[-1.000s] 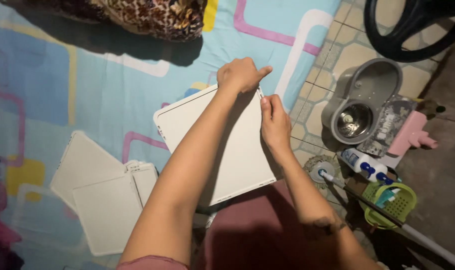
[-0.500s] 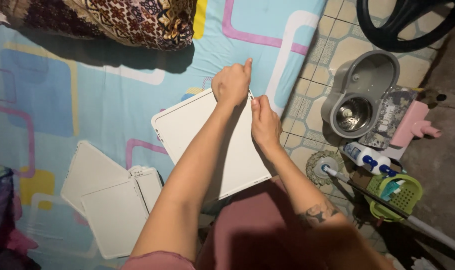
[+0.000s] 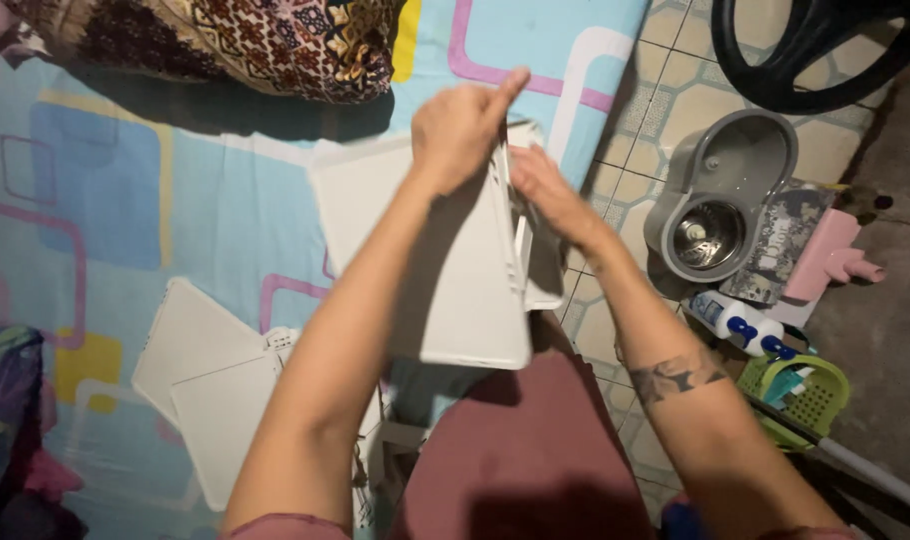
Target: Assembling a white plastic folding shelf or stand on a bed.
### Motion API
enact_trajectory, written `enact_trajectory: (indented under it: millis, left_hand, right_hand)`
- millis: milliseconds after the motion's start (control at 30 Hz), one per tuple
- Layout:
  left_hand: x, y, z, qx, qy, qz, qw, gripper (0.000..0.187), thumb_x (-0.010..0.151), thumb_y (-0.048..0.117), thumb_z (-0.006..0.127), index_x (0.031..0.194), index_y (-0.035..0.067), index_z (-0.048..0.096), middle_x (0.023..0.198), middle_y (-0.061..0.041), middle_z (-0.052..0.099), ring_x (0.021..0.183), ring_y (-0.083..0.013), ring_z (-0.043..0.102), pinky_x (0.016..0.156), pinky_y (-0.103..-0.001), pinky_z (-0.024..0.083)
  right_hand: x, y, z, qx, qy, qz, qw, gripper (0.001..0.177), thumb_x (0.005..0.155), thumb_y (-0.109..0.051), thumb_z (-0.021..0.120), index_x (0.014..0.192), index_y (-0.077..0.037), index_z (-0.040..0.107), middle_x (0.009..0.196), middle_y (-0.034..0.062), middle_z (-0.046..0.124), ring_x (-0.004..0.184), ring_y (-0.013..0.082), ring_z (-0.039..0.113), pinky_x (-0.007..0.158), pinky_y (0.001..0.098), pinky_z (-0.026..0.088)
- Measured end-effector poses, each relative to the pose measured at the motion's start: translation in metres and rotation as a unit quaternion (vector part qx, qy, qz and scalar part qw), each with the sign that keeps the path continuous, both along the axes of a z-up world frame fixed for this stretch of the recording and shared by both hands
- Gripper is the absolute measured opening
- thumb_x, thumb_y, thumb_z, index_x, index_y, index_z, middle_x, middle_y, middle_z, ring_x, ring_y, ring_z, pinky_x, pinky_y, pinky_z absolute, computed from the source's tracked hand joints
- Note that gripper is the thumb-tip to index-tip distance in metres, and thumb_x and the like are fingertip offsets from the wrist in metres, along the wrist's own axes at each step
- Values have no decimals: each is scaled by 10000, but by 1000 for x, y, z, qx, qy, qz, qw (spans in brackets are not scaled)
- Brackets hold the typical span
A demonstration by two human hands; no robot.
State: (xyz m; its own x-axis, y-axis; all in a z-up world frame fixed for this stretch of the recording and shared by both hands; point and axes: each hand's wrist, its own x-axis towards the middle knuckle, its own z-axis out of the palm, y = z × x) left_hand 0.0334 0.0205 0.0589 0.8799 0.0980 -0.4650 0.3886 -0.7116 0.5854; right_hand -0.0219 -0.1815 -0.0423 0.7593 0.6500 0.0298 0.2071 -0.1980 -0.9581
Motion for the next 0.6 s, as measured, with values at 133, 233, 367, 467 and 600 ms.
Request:
enact_trajectory:
  millis: [133,233,367,467,600]
  left_hand:
    - [14,25,19,-65,-49,26,996,718,993,642,405,661,89,721,609,-101,649,635,-292,667,640,-441,487]
    - [12,40,13,-115,-174,63,976,624,1070,545,399,810,57,688,780,-101,648,808,-259,611,792,-374,465]
    - [-9,59,16,-114,-245,152,951,441,1108,447,432,1156,51,621,1135,-113,649,1129,-258,524,1024,-344,382]
    - [-34,66,41,-131,-213,164,954,390,1087,363,520,1306,43,565,1245,-134,640,1190,-261,545,1048,-355,411]
    - [-51,81,50,-184,-189,136,955,380,1072,222,625,1374,35,491,1256,-131,676,1157,-205,663,1013,-336,528]
  right_hand:
    - [37,28,86,29,327,15,944,372,1086,-394,546,1133,-47,670,989,53,691,957,147,640,844,320,523]
    - [52,52,126,-35,284,-1,958,359,1060,-393,563,938,-57,577,713,-2,630,737,101,700,646,286,534]
    - [54,75,135,-72,194,-57,977,391,1055,-421,578,924,-57,523,679,79,586,651,169,653,597,358,511]
    - [57,92,117,-96,116,-78,986,429,1061,-443,606,926,-43,527,687,142,564,622,277,580,589,424,468]
    - [60,119,121,-160,89,-73,980,452,1027,-481,617,900,-50,568,681,170,612,639,348,631,563,454,442]
